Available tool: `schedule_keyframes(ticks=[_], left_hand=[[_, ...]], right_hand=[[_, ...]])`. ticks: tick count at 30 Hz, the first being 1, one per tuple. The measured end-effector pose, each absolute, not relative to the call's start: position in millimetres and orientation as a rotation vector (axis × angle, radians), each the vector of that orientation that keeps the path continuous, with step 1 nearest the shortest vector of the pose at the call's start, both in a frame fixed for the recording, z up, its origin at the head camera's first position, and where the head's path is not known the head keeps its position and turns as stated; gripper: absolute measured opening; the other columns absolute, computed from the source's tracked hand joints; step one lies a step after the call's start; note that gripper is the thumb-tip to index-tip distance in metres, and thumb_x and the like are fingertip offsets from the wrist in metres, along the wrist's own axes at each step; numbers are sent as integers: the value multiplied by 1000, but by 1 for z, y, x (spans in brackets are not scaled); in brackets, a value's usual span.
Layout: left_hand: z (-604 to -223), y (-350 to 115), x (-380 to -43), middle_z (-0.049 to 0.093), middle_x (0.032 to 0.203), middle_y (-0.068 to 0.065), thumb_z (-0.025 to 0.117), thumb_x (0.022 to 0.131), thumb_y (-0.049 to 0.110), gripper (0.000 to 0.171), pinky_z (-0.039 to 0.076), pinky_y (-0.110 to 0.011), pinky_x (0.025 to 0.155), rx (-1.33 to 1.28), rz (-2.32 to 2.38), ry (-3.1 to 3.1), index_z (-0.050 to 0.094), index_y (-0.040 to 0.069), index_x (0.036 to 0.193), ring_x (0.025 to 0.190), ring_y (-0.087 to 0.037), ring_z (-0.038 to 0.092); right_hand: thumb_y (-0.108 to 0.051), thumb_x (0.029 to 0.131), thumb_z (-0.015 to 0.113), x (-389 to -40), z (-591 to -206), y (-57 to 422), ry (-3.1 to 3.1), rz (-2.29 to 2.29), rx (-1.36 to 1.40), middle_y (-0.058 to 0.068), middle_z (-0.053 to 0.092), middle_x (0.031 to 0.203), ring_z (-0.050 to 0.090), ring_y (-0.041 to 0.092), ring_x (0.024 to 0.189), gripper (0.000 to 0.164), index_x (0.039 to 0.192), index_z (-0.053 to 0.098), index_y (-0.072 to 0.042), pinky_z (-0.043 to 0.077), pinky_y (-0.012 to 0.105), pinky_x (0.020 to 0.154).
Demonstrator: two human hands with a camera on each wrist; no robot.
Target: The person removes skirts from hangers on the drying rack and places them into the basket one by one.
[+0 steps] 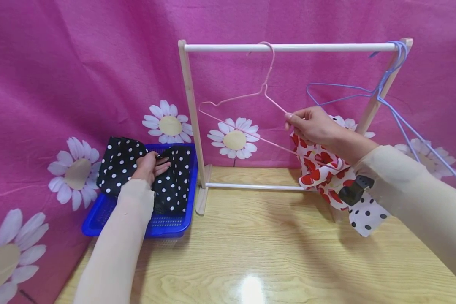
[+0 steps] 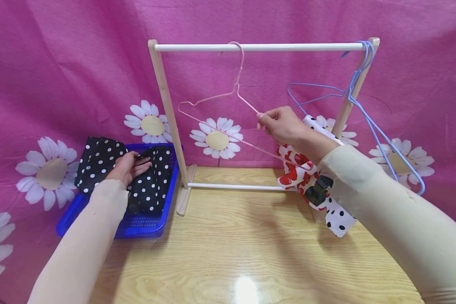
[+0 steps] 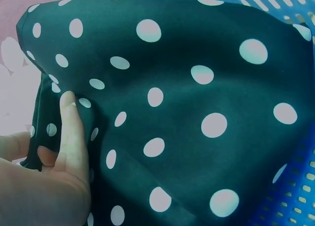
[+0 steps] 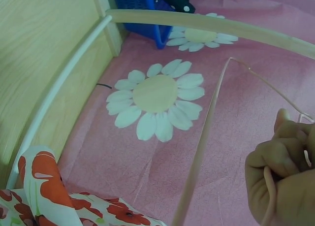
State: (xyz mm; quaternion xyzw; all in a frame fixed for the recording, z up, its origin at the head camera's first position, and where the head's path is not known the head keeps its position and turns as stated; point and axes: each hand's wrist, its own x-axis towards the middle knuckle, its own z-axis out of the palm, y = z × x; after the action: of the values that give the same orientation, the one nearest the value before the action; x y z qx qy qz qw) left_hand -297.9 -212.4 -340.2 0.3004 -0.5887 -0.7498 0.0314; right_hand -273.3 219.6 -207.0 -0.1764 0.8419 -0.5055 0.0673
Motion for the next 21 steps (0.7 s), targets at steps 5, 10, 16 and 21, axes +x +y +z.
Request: schedule_keyframes(ticks=[5,10,16,21], left_hand=[[-343,-214,-298,67,65,0,37,108,19,46,62,-25,73,921,-2320,-1830,32,7,151,53,-11,71],[-346,-213,-298,72,90,-4,37,108,20,47,61,-26,79,944,-2305,-1836,31,8,153,54,-11,70],[-349,-210,-298,57,146,-15,36,109,22,48,58,-26,86,978,-2265,-1871,31,8,154,53,-8,68],[-353,-208,-298,55,149,-16,36,109,22,47,58,-25,88,981,-2245,-1879,33,8,154,52,-7,66]], right_hand=[[-28,109,44,-274,-207,220,2550,-1502,-532,-9,34,50,27,4,43,40,75,62,-19,23,23,40],[-30,109,45,-274,-207,218,2544,-1506,-506,-8,35,50,27,4,43,38,76,62,-19,23,23,40],[-29,108,46,-273,-206,214,2552,-1512,-496,-8,36,50,28,5,43,38,76,64,-20,24,23,41],[-27,108,46,-273,-206,212,2570,-1506,-515,-8,38,49,30,5,43,39,75,64,-20,26,22,40]])
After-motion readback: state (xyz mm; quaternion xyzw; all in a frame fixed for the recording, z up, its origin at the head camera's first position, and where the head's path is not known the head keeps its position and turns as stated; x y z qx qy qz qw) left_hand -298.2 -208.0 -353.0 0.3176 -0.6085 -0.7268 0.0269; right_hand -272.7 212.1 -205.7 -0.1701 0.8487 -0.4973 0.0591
